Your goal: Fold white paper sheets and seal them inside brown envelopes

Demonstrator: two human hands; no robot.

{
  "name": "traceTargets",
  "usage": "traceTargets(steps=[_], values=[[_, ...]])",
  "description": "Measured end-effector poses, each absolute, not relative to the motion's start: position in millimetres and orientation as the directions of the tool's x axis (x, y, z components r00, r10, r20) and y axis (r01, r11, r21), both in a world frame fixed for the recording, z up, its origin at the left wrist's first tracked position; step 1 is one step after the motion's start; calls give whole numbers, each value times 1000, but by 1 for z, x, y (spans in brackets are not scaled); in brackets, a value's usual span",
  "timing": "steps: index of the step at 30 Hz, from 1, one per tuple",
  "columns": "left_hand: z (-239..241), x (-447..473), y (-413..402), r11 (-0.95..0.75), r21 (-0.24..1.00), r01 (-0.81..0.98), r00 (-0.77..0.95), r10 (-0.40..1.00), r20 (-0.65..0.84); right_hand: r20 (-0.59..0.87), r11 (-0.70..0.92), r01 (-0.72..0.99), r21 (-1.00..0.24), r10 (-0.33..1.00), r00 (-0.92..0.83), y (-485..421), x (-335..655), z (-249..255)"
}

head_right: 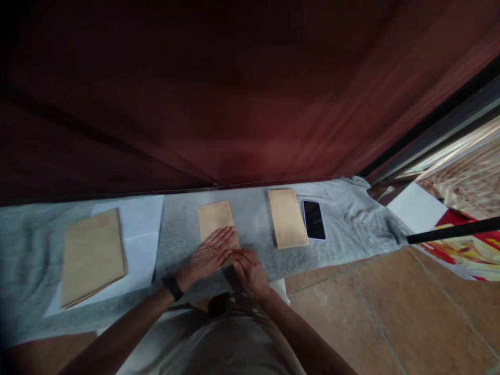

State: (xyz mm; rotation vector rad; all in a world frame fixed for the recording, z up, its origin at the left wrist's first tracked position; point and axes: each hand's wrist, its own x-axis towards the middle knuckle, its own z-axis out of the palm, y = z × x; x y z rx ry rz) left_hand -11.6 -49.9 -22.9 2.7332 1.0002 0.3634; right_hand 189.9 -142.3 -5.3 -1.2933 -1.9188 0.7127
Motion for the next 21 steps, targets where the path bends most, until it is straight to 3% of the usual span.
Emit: traceTargets(steps=[6,13,17,21], values=[[-16,-13,-94,-761,250,598,752,641,152,243,170,633,-755,970,29,-129,199,-16],[-22,-6,-132,-697,167,697,667,716,206,62,4,804,-595,997,41,-105,192,-13],[-21,6,-139,-623,162,765,600,781,172,45,4,740,-673,998,36,-98,188,-15],[-19,16,-137,-530,233,815,506,848,159,25,-16,518,-855,997,73,-94,190,-15]])
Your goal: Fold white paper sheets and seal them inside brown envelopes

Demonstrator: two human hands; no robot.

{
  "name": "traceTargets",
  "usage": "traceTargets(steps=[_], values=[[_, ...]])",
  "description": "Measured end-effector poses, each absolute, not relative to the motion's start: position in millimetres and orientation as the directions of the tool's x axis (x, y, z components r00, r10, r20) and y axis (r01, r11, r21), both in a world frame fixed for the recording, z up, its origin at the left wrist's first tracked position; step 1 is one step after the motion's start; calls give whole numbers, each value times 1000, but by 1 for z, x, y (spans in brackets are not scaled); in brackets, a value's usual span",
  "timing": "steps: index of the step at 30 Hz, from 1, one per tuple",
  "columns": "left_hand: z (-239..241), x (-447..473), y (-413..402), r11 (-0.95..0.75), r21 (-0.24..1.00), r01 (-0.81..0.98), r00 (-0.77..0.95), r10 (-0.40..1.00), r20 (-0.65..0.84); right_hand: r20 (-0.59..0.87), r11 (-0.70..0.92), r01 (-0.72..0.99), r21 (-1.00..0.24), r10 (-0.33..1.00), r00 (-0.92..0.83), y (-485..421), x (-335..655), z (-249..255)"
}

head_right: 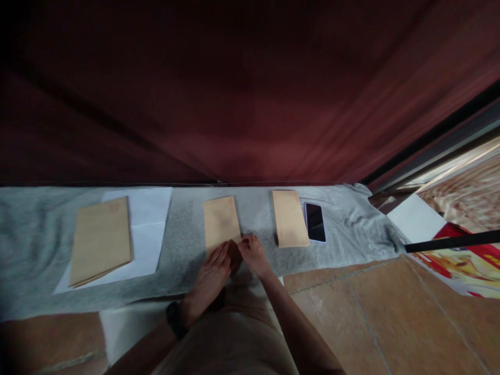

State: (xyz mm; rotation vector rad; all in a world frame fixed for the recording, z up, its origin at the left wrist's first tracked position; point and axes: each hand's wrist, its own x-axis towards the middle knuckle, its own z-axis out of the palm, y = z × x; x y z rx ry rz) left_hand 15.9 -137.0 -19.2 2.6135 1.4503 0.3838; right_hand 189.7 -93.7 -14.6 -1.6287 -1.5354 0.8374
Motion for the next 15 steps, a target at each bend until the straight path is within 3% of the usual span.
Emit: traceTargets(steps=[5,8,10,12,14,15], values=[[1,19,-133,-424,280,861,346,893,288,-148,-148,153,-977,989,8,-96,180,16],[34,9,-123,-319,355,879,215,929,303,-142,-142,11,-990,988,-54,-96,168,45],[60,-6,-110,-203,489,848,71,959,275,-93,-97,-42,-994,993,-77,-92,162,61],[82,-22,-96,-104,705,701,-104,964,246,-33,-35,-25,-999,997,-65,-85,160,68],[94,-33,-86,-4,932,361,-304,945,122,4,6,35,-999,998,-58,-80,161,64],[95,-36,-83,35,989,142,-375,927,21,11,14,65,-998,998,-59,-79,161,59]])
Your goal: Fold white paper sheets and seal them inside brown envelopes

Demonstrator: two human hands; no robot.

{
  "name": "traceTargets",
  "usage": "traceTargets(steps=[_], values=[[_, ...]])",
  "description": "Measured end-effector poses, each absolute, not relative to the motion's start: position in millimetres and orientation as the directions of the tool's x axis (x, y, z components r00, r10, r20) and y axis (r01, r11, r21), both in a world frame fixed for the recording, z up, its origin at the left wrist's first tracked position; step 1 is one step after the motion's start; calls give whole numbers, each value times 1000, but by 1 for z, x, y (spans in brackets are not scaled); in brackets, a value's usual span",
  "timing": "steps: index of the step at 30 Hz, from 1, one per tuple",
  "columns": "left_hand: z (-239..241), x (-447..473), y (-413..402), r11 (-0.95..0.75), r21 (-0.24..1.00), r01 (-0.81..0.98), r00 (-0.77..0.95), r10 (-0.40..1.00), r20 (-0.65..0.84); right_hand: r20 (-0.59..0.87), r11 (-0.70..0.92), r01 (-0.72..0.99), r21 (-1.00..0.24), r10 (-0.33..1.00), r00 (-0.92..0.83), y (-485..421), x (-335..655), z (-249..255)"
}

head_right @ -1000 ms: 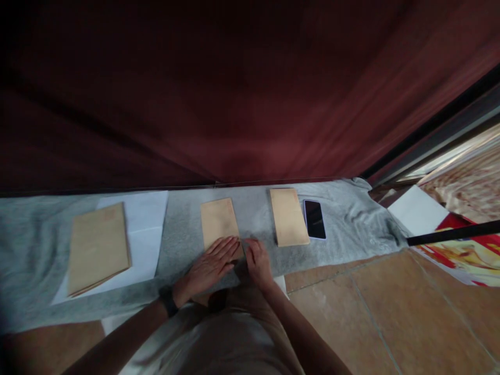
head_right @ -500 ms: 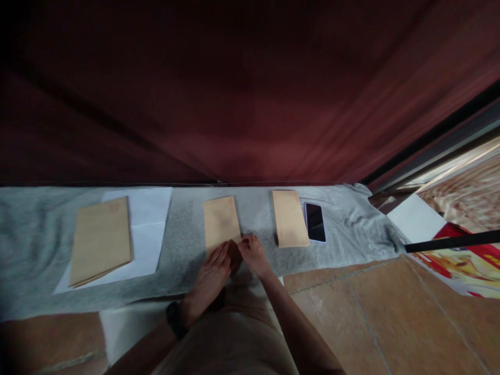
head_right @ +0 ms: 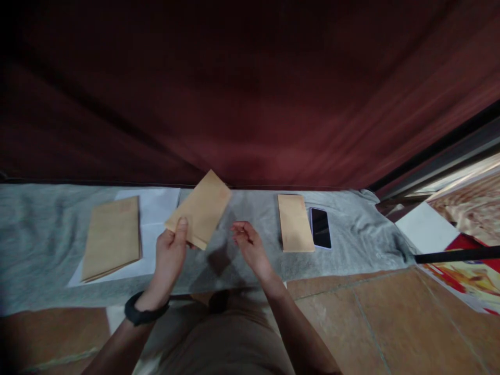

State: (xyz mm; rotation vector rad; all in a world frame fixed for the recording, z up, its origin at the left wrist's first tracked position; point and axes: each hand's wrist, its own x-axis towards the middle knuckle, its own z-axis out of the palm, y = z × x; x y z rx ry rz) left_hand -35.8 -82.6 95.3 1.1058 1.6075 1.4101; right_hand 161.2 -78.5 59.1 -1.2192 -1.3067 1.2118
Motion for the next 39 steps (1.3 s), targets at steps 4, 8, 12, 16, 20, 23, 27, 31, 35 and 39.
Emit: traceTargets(steps=[4,8,12,16,20,23,27,31,35,39], values=[[71,-21,-89,161,858,-487,-352,863,-362,-2,4,164,-986,999,-38,-85,160,25],[34,9,-110,327,730,-600,-185,832,-524,-13,-3,185,-983,999,-50,-103,161,-4],[16,23,-128,389,744,-544,-72,861,-503,3,15,266,-964,999,-45,-117,167,-13],[9,18,-140,496,689,-528,53,829,-556,132,135,531,-837,990,-42,-127,171,-9],[10,6,-160,614,604,-508,181,762,-622,248,294,655,-696,955,-164,-140,172,-9],[19,-4,-173,644,688,-335,248,765,-595,294,367,719,-590,927,-232,-149,174,-12],[38,-23,-148,160,979,125,98,980,-172,295,545,702,-458,838,-458,-155,177,-9],[30,-45,-68,-355,727,588,323,927,192,250,636,664,-392,769,-589,-155,177,-6],[1,-55,5,-517,377,769,499,853,152,215,621,683,-384,780,-588,-154,176,-8],[-16,-53,35,-602,269,751,606,792,81,199,605,690,-398,791,-578,-155,175,-9]])
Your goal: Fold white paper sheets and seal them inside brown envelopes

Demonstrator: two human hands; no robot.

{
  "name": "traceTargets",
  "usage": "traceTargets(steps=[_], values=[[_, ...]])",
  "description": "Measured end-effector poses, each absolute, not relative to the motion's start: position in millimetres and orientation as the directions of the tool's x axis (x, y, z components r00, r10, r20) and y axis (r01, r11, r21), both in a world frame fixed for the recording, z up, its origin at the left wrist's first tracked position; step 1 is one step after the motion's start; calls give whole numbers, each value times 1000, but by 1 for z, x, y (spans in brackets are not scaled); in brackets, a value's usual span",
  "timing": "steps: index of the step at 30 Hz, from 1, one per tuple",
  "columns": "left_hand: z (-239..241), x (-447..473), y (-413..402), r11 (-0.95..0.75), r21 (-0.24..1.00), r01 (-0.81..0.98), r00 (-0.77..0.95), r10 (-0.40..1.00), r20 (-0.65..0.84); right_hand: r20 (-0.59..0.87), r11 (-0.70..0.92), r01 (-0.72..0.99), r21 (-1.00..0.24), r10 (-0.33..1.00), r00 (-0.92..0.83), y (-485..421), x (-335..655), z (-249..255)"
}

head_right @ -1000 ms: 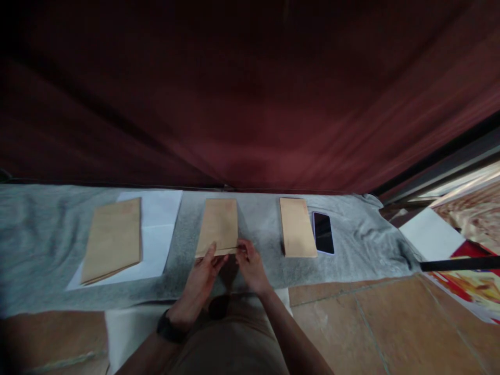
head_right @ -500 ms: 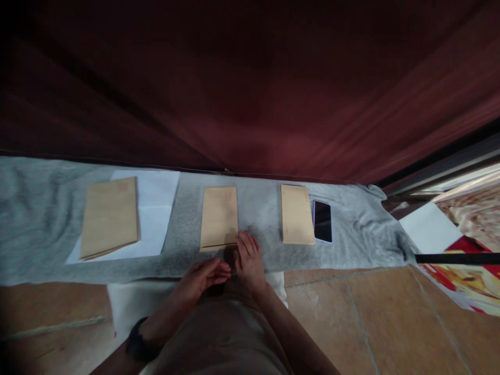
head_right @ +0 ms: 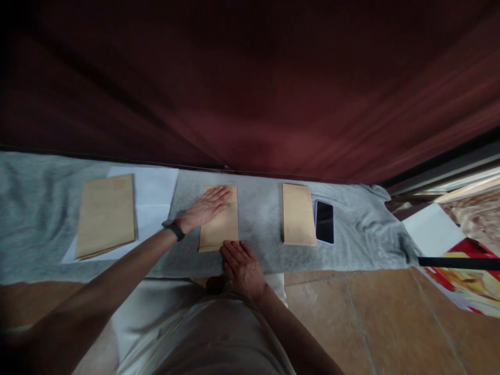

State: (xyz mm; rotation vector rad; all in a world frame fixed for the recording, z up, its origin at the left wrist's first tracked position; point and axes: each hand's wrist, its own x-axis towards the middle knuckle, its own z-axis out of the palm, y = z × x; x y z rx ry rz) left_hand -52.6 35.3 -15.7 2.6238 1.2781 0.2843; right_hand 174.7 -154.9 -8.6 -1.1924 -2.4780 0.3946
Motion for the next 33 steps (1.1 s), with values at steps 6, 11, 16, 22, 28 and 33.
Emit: traceTargets(steps=[6,11,16,22,28,33], values=[[-17,-55,46,-681,217,700,683,726,75,195,589,691,-419,802,-565,-155,173,-8],[-15,-50,50,-732,194,653,736,674,68,195,575,696,-429,812,-551,-154,172,-10],[-15,-42,37,-774,209,597,781,621,68,208,575,689,-441,813,-545,-154,171,-10],[-12,-42,13,-799,238,552,817,575,34,206,564,686,-460,819,-535,-154,171,-10],[-4,-43,-21,-805,278,524,842,539,-25,203,566,691,-450,818,-538,-154,172,-11],[0,-48,-50,-797,311,518,838,546,1,200,569,695,-440,816,-542,-154,172,-10]])
